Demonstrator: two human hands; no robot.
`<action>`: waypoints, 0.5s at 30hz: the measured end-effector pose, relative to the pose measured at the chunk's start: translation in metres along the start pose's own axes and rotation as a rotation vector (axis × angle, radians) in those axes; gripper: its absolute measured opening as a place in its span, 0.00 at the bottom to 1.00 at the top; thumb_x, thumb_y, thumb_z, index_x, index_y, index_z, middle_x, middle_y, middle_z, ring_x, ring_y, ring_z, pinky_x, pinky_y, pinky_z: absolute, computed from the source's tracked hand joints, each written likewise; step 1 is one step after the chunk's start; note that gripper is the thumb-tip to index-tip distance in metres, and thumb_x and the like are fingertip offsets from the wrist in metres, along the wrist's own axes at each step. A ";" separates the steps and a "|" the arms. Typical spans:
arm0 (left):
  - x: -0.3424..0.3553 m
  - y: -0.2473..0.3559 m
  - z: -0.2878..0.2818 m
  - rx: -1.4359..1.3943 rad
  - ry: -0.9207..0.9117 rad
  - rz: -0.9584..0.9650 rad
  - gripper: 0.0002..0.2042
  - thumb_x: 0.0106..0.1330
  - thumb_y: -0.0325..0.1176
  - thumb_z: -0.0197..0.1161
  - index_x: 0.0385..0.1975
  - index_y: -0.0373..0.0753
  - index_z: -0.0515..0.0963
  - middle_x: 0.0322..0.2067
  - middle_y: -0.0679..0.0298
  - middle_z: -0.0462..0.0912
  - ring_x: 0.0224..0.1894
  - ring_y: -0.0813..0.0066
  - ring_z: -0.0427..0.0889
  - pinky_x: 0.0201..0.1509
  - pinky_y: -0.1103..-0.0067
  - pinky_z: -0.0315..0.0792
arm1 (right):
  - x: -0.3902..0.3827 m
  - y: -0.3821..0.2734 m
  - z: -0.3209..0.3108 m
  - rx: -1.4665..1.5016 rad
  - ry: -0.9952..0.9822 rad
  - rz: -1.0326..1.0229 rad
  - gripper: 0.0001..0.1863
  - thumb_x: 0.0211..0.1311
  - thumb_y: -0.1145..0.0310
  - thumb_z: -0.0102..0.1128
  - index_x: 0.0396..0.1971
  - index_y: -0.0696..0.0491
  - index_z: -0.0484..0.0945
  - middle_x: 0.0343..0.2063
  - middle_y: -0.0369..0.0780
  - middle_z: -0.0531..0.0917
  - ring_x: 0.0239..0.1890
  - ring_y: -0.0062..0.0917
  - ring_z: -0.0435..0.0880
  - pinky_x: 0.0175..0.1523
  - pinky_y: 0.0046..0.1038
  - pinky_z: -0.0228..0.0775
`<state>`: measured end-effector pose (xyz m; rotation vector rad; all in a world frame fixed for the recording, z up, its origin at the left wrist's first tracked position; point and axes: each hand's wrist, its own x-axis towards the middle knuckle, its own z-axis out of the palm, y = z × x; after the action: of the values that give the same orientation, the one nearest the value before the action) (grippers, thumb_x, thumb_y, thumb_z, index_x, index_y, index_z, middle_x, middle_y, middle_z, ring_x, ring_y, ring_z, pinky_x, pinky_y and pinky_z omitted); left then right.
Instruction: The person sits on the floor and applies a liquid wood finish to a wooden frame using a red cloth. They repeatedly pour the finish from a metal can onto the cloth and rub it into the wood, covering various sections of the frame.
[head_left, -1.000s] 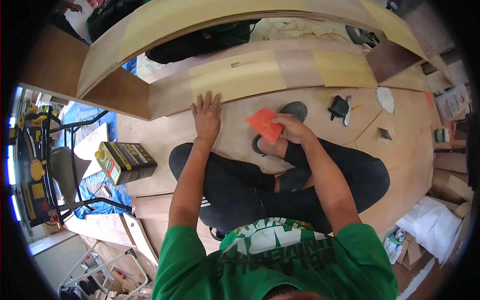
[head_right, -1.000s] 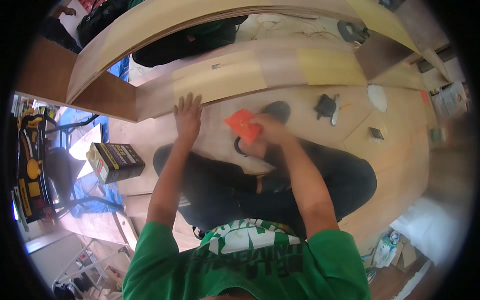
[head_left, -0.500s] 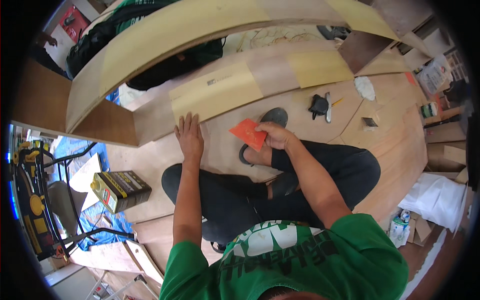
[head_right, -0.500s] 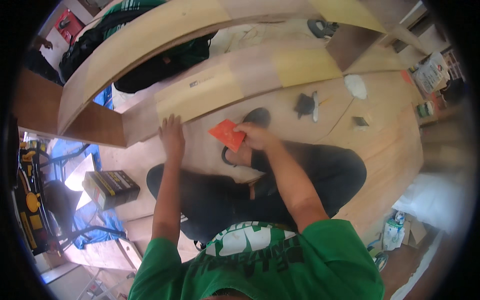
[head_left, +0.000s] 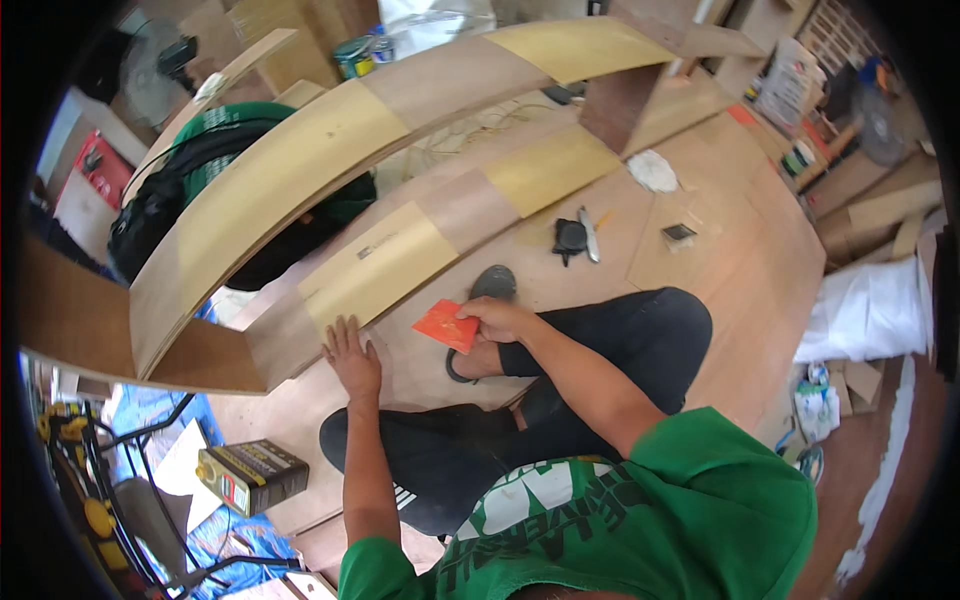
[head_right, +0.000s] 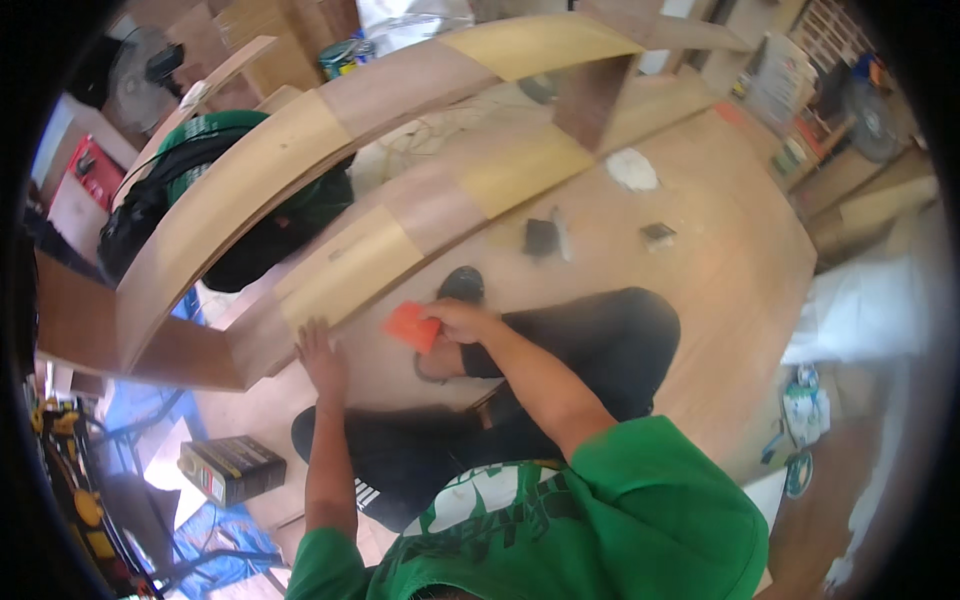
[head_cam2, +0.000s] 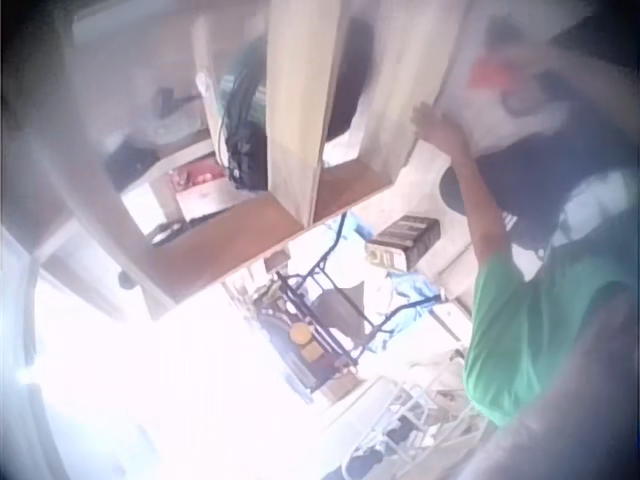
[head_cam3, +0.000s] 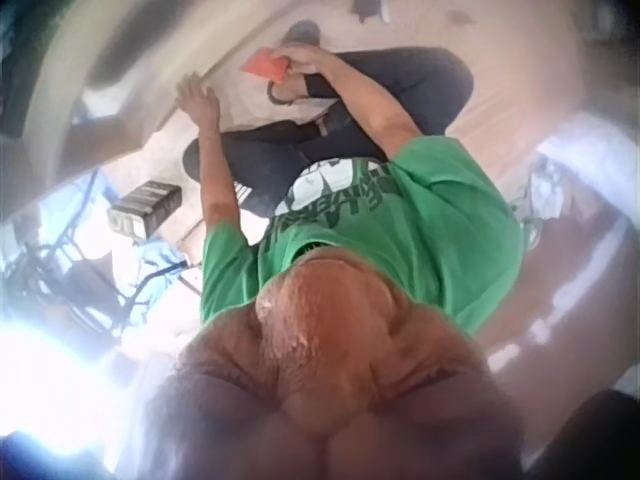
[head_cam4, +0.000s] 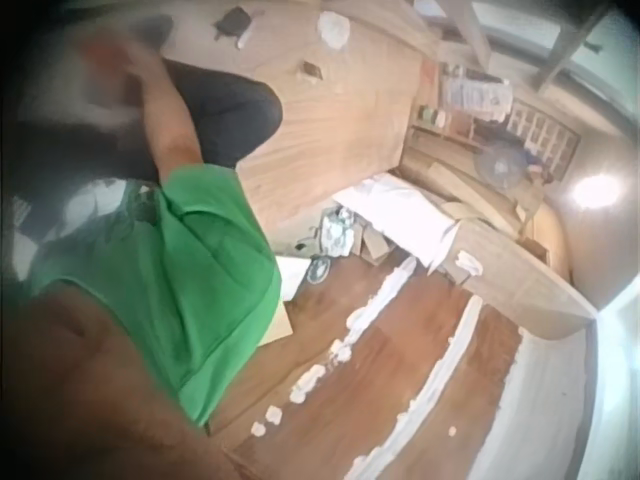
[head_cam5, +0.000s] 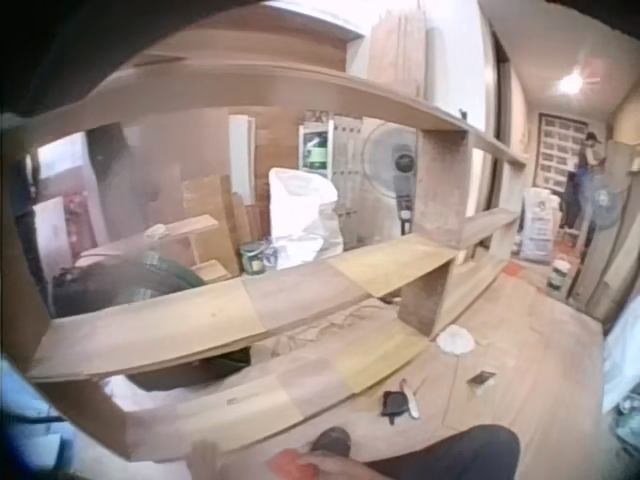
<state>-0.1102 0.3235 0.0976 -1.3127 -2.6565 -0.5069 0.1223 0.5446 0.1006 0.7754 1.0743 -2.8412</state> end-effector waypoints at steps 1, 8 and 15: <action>0.001 0.001 -0.001 0.003 -0.005 -0.006 0.32 0.63 0.32 0.65 0.70 0.45 0.65 0.73 0.58 0.61 0.77 0.50 0.53 0.77 0.47 0.46 | -0.002 -0.002 0.004 -0.003 0.008 0.001 0.16 0.69 0.66 0.57 0.50 0.60 0.78 0.44 0.43 0.86 0.44 0.33 0.87 0.51 0.37 0.81; -0.017 -0.049 0.005 -0.093 0.198 -0.090 0.29 0.67 0.33 0.65 0.68 0.35 0.66 0.69 0.50 0.67 0.73 0.50 0.61 0.76 0.57 0.53 | 0.014 0.011 0.009 0.054 0.001 0.010 0.16 0.69 0.67 0.57 0.51 0.60 0.78 0.44 0.44 0.86 0.44 0.31 0.87 0.51 0.36 0.81; -0.184 -0.041 -0.122 -0.199 0.609 -0.676 0.18 0.74 0.35 0.62 0.56 0.28 0.78 0.51 0.47 0.84 0.53 0.61 0.83 0.57 0.71 0.77 | 0.000 0.001 0.009 0.021 0.027 0.025 0.17 0.65 0.68 0.58 0.49 0.62 0.79 0.44 0.49 0.85 0.46 0.42 0.86 0.52 0.48 0.81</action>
<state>-0.0337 0.1201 0.1533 -0.1627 -2.4680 -1.0626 0.1182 0.5385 0.1060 0.8253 1.0315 -2.8339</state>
